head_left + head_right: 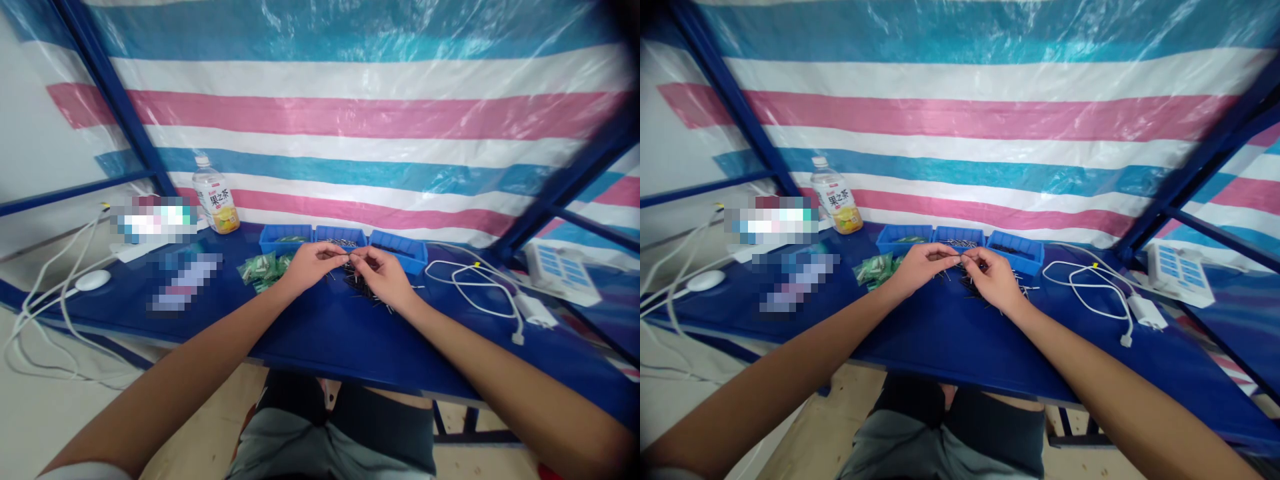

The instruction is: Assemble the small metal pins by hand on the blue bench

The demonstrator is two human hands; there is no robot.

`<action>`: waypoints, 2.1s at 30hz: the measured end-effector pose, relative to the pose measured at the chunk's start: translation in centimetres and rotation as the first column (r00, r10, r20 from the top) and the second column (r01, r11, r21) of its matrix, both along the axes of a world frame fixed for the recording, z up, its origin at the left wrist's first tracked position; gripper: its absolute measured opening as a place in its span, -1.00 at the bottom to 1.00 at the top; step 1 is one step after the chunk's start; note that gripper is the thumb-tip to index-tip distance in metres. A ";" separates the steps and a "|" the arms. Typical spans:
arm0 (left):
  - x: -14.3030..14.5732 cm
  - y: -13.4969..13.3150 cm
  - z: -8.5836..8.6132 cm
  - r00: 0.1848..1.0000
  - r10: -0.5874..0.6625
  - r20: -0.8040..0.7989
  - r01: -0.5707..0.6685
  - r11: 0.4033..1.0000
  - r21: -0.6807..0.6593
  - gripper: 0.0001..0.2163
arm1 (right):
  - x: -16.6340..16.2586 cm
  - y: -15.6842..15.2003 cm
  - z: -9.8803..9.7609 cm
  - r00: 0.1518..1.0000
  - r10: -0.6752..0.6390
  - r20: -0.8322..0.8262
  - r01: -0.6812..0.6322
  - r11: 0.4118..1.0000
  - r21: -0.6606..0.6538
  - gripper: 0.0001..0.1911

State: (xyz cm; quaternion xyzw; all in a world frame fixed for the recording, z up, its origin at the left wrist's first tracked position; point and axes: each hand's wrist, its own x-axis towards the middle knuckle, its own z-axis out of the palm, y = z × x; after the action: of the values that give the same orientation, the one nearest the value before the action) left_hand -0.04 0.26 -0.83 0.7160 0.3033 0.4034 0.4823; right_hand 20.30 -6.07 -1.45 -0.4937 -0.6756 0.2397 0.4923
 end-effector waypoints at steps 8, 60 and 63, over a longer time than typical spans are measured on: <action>0.2 -0.3 0.3 1.000 0.013 0.005 -0.013 0.999 0.038 -0.68 | 0.0 -0.3 0.3 0.998 -0.015 0.065 0.013 0.999 0.033 -0.62; 0.0 -0.3 0.3 0.991 0.072 -0.111 -0.040 0.963 0.268 -0.70 | 0.1 0.3 -0.6 0.993 0.058 0.099 -0.061 0.998 0.024 -0.71; -0.1 -0.2 0.3 0.994 0.060 -0.086 -0.036 0.966 0.256 -0.72 | 0.1 0.3 -0.6 0.993 0.067 0.099 -0.069 0.997 0.020 -0.70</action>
State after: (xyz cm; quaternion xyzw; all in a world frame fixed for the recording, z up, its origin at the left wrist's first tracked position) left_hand -0.12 0.03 -0.55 0.7822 0.2888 0.4167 0.3621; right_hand 20.38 -5.74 -2.09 -0.4757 -0.7183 0.2237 0.4557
